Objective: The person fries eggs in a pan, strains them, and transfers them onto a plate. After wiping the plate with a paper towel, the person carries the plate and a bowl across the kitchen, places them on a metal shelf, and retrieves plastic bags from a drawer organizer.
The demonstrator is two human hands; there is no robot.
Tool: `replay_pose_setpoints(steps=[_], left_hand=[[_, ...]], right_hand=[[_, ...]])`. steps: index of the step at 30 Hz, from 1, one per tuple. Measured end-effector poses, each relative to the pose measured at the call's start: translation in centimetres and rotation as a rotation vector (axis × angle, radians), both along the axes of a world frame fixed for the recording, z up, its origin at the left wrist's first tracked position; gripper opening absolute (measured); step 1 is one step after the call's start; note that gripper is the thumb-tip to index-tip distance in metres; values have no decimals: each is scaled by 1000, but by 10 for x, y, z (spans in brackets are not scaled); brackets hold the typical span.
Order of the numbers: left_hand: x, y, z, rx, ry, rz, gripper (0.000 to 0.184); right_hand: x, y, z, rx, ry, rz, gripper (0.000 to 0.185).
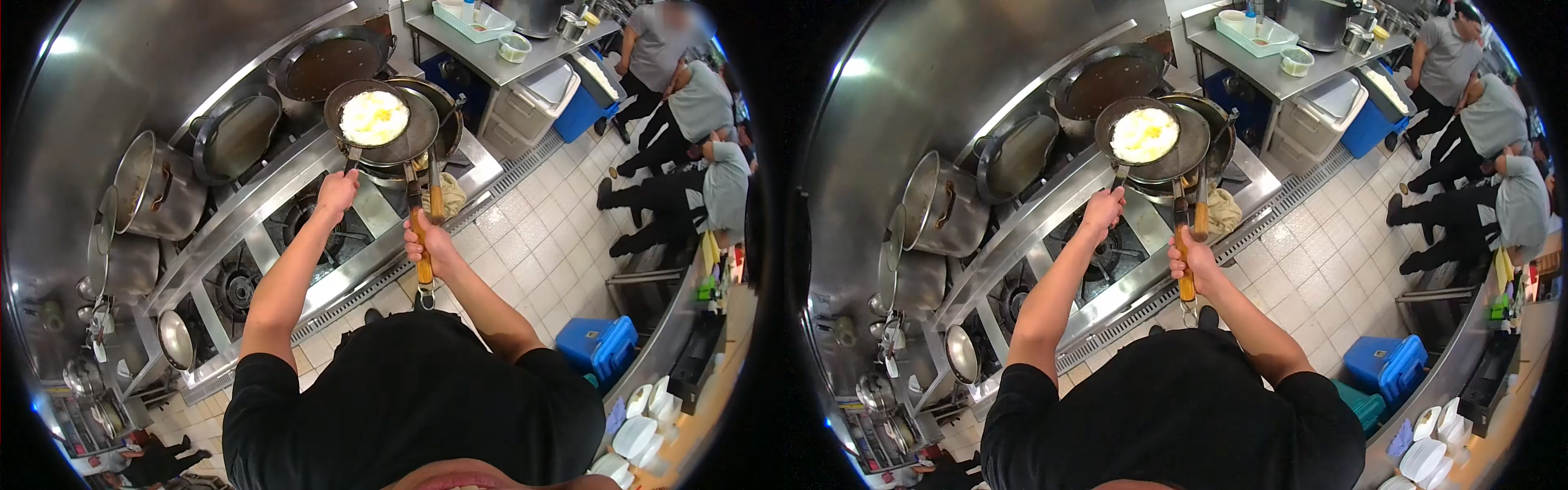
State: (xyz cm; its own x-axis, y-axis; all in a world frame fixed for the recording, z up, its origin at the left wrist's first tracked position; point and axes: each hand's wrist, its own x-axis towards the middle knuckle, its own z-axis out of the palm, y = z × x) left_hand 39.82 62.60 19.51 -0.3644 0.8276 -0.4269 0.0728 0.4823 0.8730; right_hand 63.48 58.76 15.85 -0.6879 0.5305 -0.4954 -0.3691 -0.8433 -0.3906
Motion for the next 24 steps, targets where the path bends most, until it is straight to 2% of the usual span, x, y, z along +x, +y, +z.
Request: replay_pose_setpoints(steps=[5,17,20,24], left_hand=[[0,-2,-5,4,42,11,30],[-22,8,-40,74,491,-63,31],[-26,10,-51,97,378,-33,32],[-20,8,-38,62,438,-29,35]], right_hand=[[0,0,1,2,1,-4,40],[-7,0,7,-11,-15,-20,37],[-8,0,9,-11,-10,-28,36],[-7,1,8,-18,-11,-24,36]])
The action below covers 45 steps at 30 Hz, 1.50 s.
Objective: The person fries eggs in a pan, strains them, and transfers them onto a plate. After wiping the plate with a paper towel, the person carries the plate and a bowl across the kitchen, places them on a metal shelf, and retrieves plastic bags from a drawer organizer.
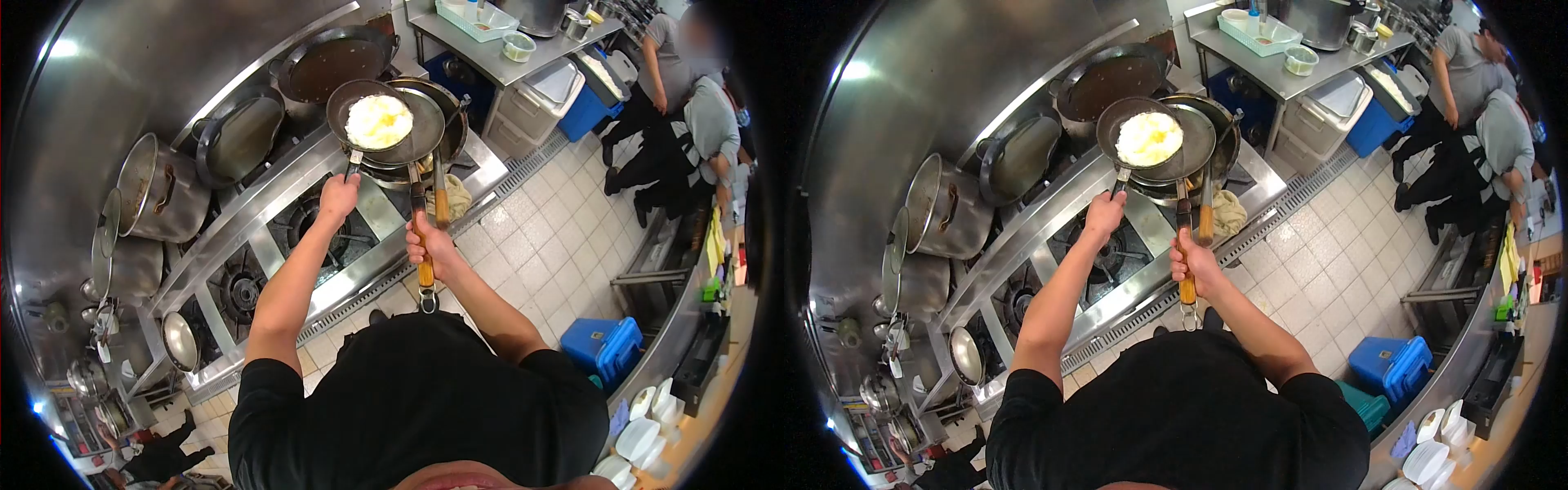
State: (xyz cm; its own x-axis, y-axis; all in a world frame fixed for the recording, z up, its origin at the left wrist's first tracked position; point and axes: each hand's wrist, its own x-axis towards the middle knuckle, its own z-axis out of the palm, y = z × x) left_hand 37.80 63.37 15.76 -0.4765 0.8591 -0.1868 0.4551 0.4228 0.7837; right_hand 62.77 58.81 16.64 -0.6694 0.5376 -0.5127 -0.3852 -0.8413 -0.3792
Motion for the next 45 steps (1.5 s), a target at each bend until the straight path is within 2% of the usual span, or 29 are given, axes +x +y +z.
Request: replay_pose_setpoints(steps=[2,5,11,20,23,29,38,45], left_hand=[[6,-3,12,-6,40,2,36],[3,-2,4,23,210,-19,36],[14,0,24,-41,159,-13,36],[8,6,11,-31,203,-38,36],[11,2,17,-17,369,-90,35],[20,2,47,-175,546,-60,34],[-24,15,53,-192,633,4,34],[-53,17,86,-140,684,34,36]], right_hand=[[0,-1,1,4,2,0,36],[-1,0,2,4,-3,5,35],[-3,1,5,-2,-11,20,36],[-2,0,2,3,7,9,36],[-3,-1,4,2,-11,7,37],[-2,1,-2,-8,3,39,38],[1,-1,0,-18,25,59,39],[0,-4,1,-3,6,36,38]])
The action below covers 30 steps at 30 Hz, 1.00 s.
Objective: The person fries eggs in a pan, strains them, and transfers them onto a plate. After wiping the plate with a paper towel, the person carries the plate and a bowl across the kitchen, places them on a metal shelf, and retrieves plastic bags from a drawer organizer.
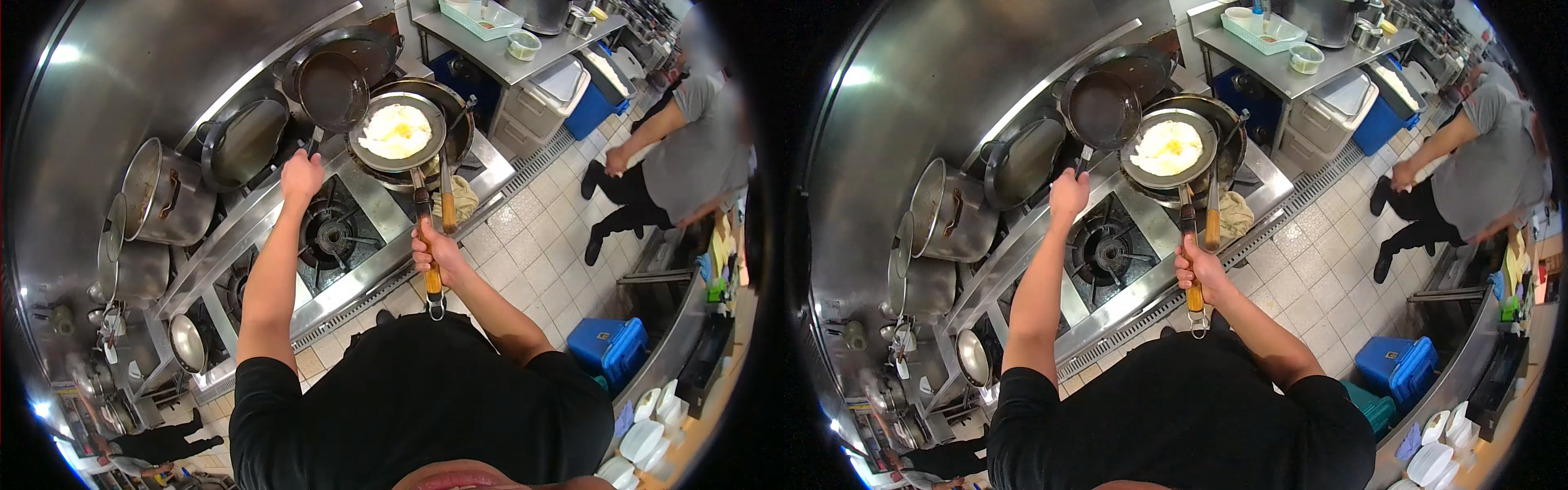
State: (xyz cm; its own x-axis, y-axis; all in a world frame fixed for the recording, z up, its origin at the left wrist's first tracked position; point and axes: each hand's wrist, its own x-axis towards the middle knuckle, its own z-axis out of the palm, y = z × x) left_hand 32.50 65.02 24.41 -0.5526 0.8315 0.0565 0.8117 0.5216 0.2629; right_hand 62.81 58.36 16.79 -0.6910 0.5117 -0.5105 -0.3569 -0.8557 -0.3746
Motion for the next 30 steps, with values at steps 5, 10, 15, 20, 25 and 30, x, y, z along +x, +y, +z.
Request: replay_pose_setpoints(steps=[5,10,15,20,25,30], left_hand=[[7,-1,11,37,-59,-43,36],[39,-8,19,-19,19,-105,36],[55,-4,25,-14,60,-137,35],[62,-7,39,-25,92,-148,34],[63,-13,51,1,207,-222,31],[64,-13,61,88,256,-277,30]], right_hand=[[-1,3,1,-4,-22,-5,36],[-5,5,0,3,-23,-1,37],[-5,3,-1,6,-7,2,37],[-6,4,-2,7,3,8,38],[-7,3,-1,6,1,3,38],[-8,3,2,3,5,2,38]])
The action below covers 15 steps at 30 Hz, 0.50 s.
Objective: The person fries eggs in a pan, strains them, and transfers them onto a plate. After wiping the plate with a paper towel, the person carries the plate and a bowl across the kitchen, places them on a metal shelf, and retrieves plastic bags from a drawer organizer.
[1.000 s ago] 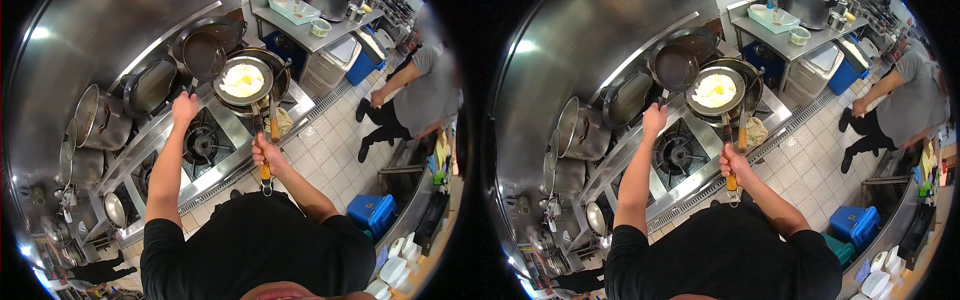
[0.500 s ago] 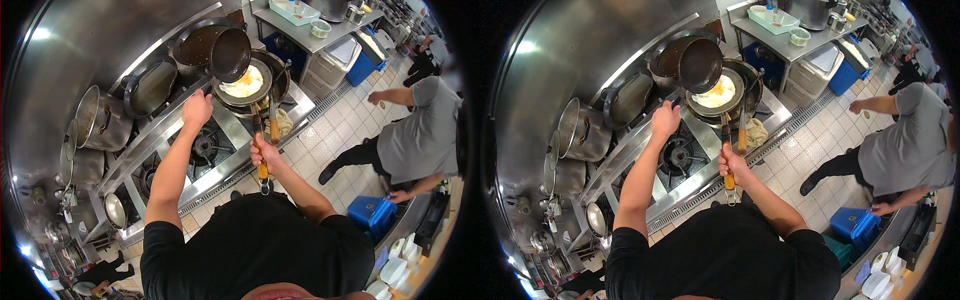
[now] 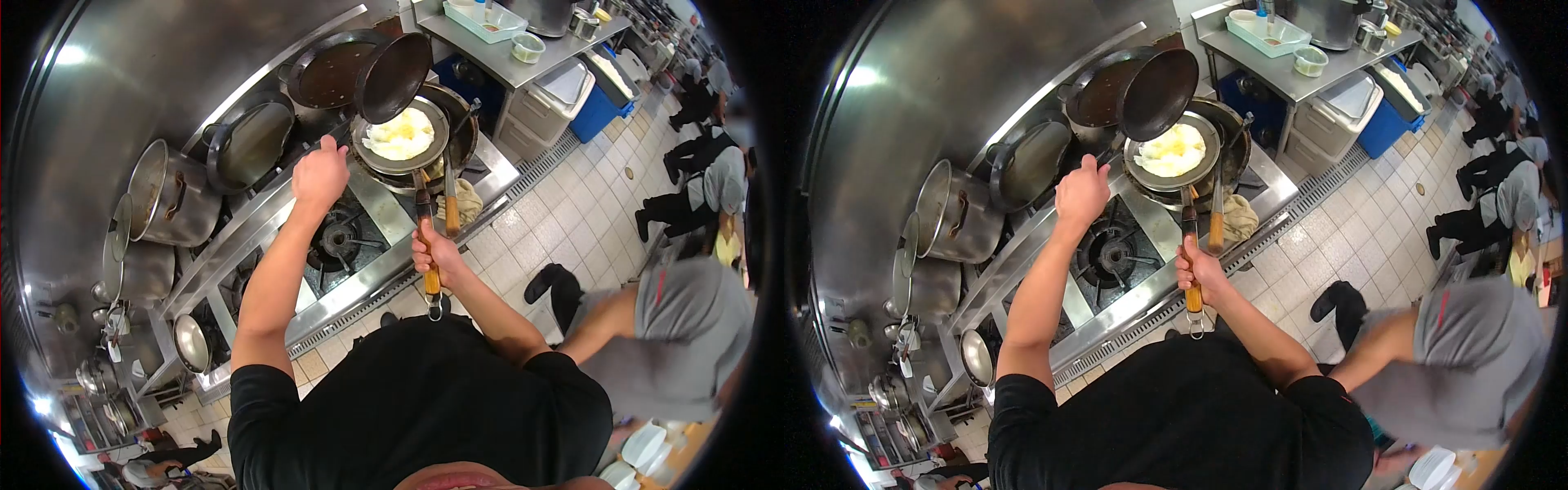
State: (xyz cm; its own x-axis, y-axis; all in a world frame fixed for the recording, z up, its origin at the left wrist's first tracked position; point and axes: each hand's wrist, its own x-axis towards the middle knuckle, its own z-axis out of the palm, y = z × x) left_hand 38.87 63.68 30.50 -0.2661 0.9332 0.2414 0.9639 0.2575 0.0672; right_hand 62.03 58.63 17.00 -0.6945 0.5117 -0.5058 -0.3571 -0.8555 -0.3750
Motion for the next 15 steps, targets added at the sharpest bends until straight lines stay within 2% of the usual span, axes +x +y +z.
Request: replay_pose_setpoints(steps=[9,15], left_hand=[[5,-10,-5,58,8,-55,27],[7,-15,-1,7,-5,-21,27]], right_hand=[[-1,-4,-2,42,-7,13,39],[-5,9,2,91,20,0,40]])
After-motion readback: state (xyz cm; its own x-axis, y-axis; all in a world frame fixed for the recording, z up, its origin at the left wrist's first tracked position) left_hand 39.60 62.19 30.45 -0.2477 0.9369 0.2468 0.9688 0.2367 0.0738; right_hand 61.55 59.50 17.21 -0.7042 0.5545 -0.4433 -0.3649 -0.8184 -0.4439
